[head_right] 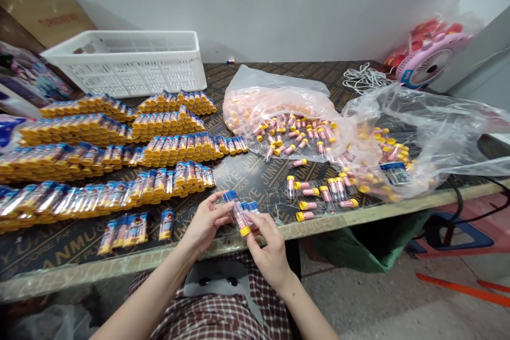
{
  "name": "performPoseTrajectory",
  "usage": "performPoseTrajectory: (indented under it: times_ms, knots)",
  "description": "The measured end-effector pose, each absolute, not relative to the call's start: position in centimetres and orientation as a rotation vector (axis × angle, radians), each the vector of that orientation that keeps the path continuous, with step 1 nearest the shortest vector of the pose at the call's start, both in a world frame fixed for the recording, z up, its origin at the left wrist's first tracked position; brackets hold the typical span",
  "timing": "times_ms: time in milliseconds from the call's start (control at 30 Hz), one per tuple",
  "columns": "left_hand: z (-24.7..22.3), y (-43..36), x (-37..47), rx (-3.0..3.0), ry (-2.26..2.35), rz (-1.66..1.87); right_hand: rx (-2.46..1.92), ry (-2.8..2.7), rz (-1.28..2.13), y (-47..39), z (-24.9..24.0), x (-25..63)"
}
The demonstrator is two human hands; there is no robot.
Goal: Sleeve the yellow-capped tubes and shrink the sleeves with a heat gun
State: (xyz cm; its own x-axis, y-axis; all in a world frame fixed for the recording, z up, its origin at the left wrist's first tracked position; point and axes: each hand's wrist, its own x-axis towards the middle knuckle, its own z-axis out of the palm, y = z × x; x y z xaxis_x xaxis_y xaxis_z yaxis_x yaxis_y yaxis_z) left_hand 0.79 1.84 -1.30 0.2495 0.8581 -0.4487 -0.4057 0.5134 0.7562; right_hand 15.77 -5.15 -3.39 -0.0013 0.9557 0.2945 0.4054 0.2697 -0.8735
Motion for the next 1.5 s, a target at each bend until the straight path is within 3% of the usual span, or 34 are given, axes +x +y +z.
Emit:
performPoseTrajectory:
  times_ms: [133,333,1000,1133,1267,1400,1500]
  knots:
    - [-0.7,1.1,0.7,0.678,0.907,0.739,-1.277,-1.621,0.6,-4.4,-3.3,16.0]
    - [-0.4,0.3,0.9,0.714,0.893,0.645,-1.042,-1.663,0.865,-3.9,-3.1,16.0]
    - [-0.9,0.2,0.2,0.795,1.051,0.705,-1.03,-1.664,0.896,-3.8,-3.1,15.6]
    - [-1.7,0.8,-3.3,1.339,1.569,0.734,-1.256,-1.718,0.618,-1.9,-2.6,18.1]
    - [-1.9,1.1,-7.4,1.98,2.032,0.281,-1.634,-1.723,0.148,1.3,-3.4,22.6]
    - [-1.6,1.1,-9.1,2.173,2.196,-0.091,-1.972,-1.843,-0.149,4.2,-4.8,26.3]
    - [-1.2,1.3,-7.8,2.166,2.17,0.022,-2.082,-1.928,-0.242,5.5,-5.5,27.4]
